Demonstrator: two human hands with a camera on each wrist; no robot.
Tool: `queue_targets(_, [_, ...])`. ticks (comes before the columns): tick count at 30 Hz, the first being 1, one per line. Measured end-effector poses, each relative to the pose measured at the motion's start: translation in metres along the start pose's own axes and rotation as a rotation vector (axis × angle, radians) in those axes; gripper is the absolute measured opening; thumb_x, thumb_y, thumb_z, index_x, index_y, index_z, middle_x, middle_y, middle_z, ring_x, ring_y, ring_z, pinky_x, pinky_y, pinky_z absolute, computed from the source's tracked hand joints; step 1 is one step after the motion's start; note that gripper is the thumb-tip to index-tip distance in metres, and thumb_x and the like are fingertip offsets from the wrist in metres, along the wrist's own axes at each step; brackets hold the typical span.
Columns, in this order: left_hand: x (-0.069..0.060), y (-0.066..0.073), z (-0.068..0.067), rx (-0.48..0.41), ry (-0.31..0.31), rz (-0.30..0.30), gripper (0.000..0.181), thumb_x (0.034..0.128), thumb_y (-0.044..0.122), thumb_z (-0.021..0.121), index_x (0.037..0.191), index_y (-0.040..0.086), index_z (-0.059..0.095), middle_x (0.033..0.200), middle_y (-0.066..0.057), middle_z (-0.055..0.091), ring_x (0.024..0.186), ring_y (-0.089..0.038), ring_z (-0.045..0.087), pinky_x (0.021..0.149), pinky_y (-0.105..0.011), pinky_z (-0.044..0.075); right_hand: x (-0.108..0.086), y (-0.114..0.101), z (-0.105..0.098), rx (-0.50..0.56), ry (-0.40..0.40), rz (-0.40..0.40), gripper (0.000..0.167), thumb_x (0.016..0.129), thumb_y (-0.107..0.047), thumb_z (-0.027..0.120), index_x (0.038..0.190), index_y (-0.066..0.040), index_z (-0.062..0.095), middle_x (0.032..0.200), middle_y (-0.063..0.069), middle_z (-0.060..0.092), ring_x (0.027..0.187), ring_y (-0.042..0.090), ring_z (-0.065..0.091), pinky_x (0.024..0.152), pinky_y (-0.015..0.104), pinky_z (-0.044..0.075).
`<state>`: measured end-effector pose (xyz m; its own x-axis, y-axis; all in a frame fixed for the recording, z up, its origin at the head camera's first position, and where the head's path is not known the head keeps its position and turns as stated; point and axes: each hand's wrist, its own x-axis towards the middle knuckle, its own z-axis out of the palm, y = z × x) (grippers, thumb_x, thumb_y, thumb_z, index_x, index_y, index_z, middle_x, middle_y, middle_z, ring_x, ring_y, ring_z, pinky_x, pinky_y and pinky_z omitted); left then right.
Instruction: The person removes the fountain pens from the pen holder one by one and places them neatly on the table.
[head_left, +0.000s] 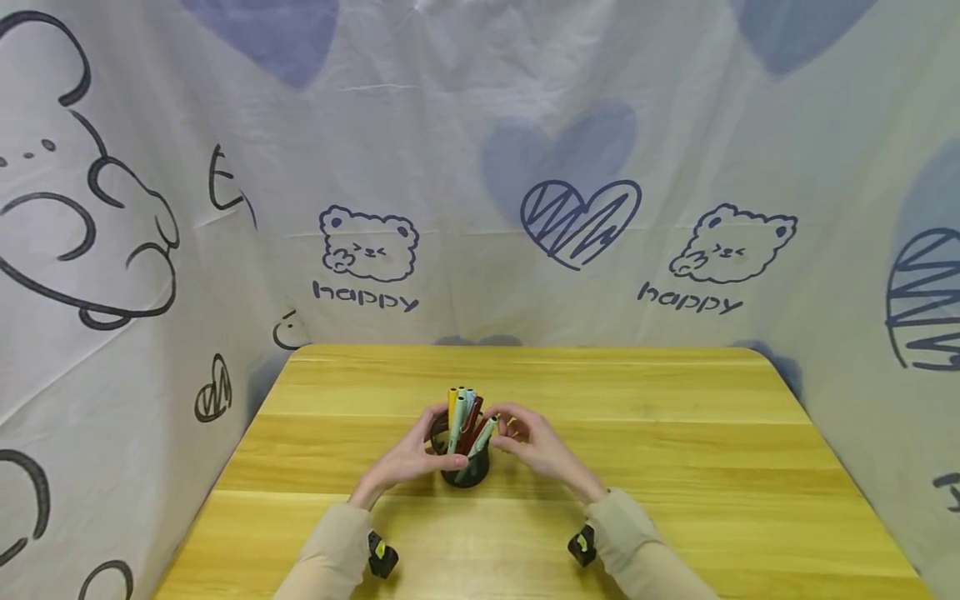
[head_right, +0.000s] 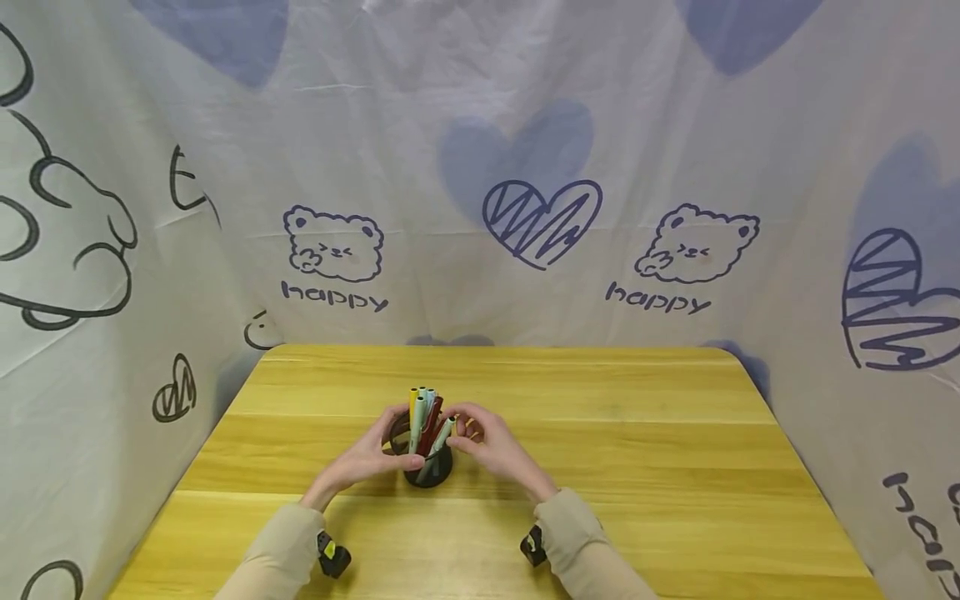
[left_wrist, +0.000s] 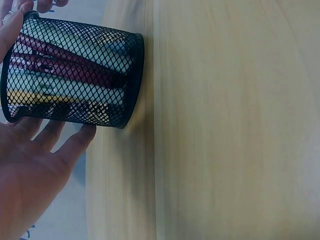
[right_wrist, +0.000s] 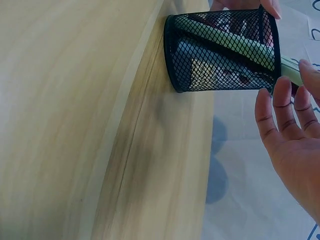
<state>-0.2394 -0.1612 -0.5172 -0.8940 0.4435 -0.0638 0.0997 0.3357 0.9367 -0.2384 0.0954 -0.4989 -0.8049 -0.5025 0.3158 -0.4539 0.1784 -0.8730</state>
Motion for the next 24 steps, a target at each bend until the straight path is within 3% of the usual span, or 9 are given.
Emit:
queue_targets(7, [-0.0013,0.0018,0.0017,0.004,0.011,-0.022,0.094,0.0832,0.034,0.083,0.157,0.019,0.026,0.161,-0.015,0.034,0.149,-0.037,0.033,0.117,-0.062,0.034,0.0026,-0.0026,-0.0001,-0.044,-0.011,0.026,0.025,0.092,-0.004,0.070,0.115,0.003,0.067,0.083,0.012,0.055,0.073,0.005,0.046,0.064,0.016,0.041])
queue_targets(14, [-0.0021,0.0028,0.0020,-0.013,-0.003,-0.020,0.093,0.0844,0.033,0.081,0.157,0.019,0.025,0.162,-0.017,0.032,0.148,-0.040,0.033,0.113,-0.064,0.038,0.0038,-0.0050,0.0029,-0.092,-0.034,0.037,0.026,0.092,-0.011,0.072,0.117,-0.003,0.070,0.078,0.007,0.051,0.067,0.005,0.040,0.060,0.017,0.035])
queue_targets(24, [-0.0024,0.0031,0.0024,0.000,0.013,-0.034,0.096,0.0825,0.037,0.083,0.158,0.021,0.025,0.163,-0.016,0.029,0.150,-0.039,0.030,0.114,-0.065,0.036,0.0056,-0.0050,0.0079,-0.119,0.027,0.038,0.018,0.092,-0.010,0.071,0.108,-0.003,0.072,0.083,0.007,0.057,0.073,0.004,0.045,0.065,0.017,0.040])
